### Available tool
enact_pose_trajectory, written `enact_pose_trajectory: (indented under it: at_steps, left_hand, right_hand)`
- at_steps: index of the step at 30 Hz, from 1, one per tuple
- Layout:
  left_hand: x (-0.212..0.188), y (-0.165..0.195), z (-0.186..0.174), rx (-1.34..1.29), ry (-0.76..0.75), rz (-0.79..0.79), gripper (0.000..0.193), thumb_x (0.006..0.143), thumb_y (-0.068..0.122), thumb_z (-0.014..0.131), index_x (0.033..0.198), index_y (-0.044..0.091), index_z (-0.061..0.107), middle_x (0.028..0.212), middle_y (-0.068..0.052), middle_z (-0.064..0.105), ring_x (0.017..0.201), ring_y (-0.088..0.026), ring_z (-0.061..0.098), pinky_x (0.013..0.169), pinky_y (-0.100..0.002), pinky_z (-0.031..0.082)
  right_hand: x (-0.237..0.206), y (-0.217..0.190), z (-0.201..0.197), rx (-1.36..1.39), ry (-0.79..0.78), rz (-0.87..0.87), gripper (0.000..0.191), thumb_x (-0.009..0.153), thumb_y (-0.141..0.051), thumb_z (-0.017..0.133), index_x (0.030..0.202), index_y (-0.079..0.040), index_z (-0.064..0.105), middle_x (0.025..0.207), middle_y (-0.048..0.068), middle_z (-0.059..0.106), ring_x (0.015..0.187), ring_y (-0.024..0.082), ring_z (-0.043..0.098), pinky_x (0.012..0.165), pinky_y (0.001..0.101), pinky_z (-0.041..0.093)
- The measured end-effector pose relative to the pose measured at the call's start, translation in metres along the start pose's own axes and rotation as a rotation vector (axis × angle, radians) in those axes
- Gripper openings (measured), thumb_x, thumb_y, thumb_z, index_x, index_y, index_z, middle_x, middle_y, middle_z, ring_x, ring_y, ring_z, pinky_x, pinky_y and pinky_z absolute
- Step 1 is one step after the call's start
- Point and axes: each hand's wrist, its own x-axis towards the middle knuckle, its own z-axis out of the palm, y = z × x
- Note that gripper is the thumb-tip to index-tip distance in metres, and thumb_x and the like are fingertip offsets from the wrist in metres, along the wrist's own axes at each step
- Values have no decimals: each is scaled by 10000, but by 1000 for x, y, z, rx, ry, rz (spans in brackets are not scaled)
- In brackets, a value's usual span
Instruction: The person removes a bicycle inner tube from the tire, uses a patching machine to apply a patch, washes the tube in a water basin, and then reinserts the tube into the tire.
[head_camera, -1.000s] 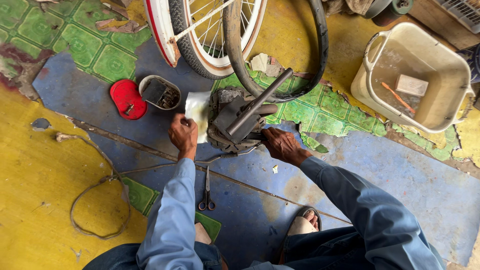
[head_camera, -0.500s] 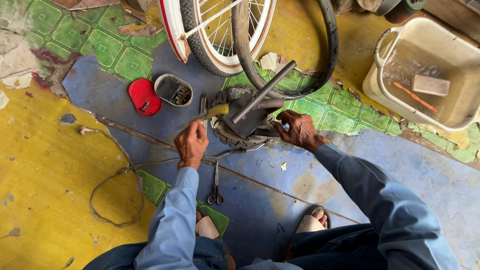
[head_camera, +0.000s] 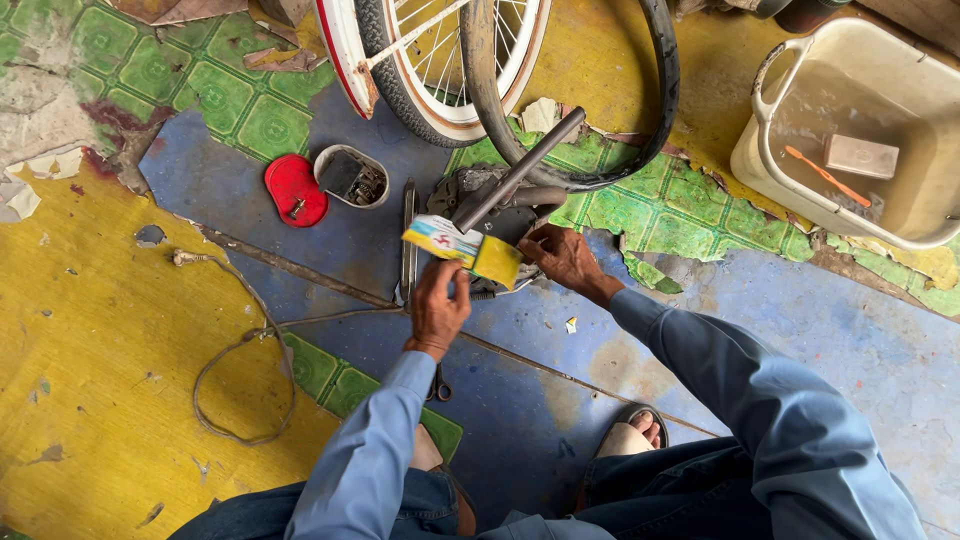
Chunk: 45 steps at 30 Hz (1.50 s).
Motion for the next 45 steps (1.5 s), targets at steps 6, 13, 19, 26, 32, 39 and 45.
enact_pose_trajectory:
  at_steps: [6, 13, 19, 26, 32, 39, 45]
  left_hand:
    - [-1, 8, 12, -76, -62, -49, 173, 967, 53, 649, 1136, 21, 672, 1080, -151, 722, 964, -320, 704, 826, -407, 581]
    - [-1, 0, 21, 43, -153, -102, 221, 1011, 89, 610, 1222, 79, 673, 1112, -132, 727, 1009, -308, 695, 829, -428, 580]
    - [12, -12, 23, 188, -176, -100, 1006, 765, 451, 831, 1505, 46, 283, 1455, -297, 382, 1335, -453, 419, 1109, -548, 374]
    - [33, -10, 28, 115, -313, -223, 1256, 658, 386, 934, 1580, 33, 157, 1576, -274, 335, 1444, -449, 384, 1217, -511, 308]
    - [37, -9, -5, 74, -200, -248, 1179, 630, 261, 916, 1549, 9, 221, 1481, -281, 398, 1374, -452, 430, 1166, -511, 392]
    - [27, -46, -63, 3, 66, -451, 1059, 669, 261, 927, 1517, -5, 351, 1436, -251, 491, 1311, -380, 540, 1140, -497, 453]
    - [23, -56, -64, -189, 180, -552, 1026, 703, 217, 918, 1534, -18, 366, 1377, -242, 572, 1237, -352, 633, 1149, -481, 485]
  right_hand:
    - [4, 5, -1, 128, 13, 323, 309, 923, -278, 707, 1087, -21, 747, 895, 82, 754, 677, 112, 650, 551, 271, 521]
    - [1, 15, -16, 127, -122, 406, 312, 959, -281, 680, 1052, 9, 744, 694, 60, 558, 550, 142, 440, 470, 320, 375]
    - [0, 28, -36, 184, -45, 269, 330, 1008, -295, 605, 1068, 25, 655, 789, 77, 619, 599, 130, 509, 507, 305, 459]
    - [-5, 37, -38, 191, 1, 316, 301, 1016, -292, 585, 1034, 2, 649, 780, 86, 635, 606, 142, 542, 521, 320, 493]
    - [-2, 38, -34, 232, 26, 327, 289, 1006, -263, 599, 1036, 22, 636, 791, 96, 680, 641, 146, 613, 548, 315, 549]
    - [11, 28, -22, 104, 159, 325, 247, 967, -188, 660, 987, 57, 673, 740, 128, 714, 514, 145, 631, 450, 298, 524]
    - [19, 16, 3, 177, 332, 296, 205, 943, -150, 673, 964, 52, 647, 761, 141, 746, 499, 141, 679, 390, 309, 541]
